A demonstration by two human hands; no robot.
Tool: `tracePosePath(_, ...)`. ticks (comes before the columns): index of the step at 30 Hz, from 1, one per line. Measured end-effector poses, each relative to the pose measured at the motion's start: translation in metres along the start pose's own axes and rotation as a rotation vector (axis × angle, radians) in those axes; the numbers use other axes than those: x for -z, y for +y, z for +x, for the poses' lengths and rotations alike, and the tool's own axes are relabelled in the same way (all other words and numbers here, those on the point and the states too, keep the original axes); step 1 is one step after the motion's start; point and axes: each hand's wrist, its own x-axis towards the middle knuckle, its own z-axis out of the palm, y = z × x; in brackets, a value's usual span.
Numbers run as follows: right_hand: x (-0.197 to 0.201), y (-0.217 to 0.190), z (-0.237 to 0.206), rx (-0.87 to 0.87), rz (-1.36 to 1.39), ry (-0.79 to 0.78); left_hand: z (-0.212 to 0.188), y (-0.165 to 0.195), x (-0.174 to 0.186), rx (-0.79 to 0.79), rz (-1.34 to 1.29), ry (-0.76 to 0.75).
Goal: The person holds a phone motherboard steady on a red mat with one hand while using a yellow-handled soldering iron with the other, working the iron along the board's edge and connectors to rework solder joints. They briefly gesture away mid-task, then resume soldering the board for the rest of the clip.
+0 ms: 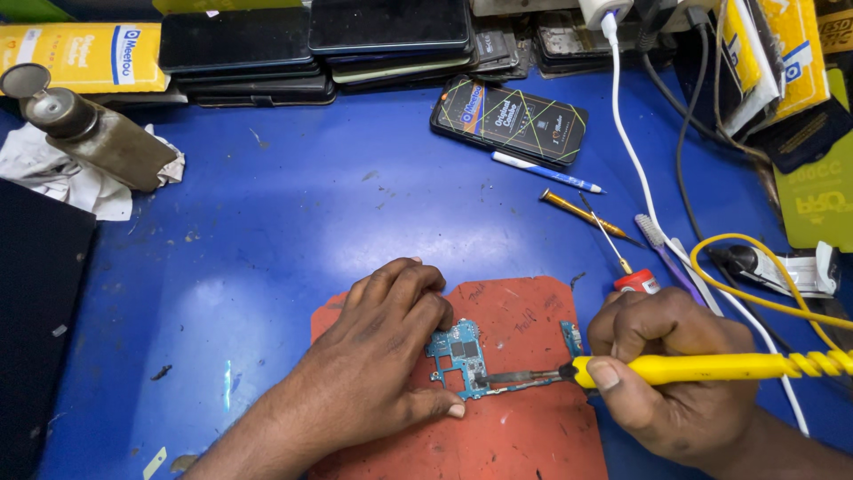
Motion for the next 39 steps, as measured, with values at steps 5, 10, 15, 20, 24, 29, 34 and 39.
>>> tracePosePath(5,-0.0018,0.0009,0.0001,0.001,-0.007,0.009,0.0002,0.0005,0.0005,0.001,0.002,-0.006)
tracePosePath(10,-0.0021,0.0013,0.0007,-0.002,-0.032,-0.009,0.0004,0.0009,0.0012,0.004,0.003,-0.002)
tracePosePath(15,-0.0014,-0.0004,-0.0003,-0.018,-0.049,-0.018,0.0005,0.0009,0.0002,0.009,0.005,-0.005)
tracePosePath(20,-0.002,0.0009,0.0,-0.007,-0.028,0.006,0.0003,0.0014,0.0003,0.018,0.007,-0.014)
tracePosePath(24,-0.0002,0.001,0.0004,-0.026,-0.074,0.023,0.0011,0.0017,0.0002,0.037,-0.003,-0.031)
tracePosePath(29,-0.0003,0.0005,0.0009,-0.018,-0.044,0.015,-0.0003,0.0009,0.0005,0.016,0.005,-0.009)
tracePosePath(34,-0.0007,0.0004,0.0011,-0.003,-0.058,0.017,0.0008,0.0006,-0.0001,0.013,0.008,-0.004)
tracePosePath(39,0.0004,0.0005,0.0004,0.0,-0.035,-0.001,-0.0001,0.0014,0.0005,0.0,0.0,0.007)
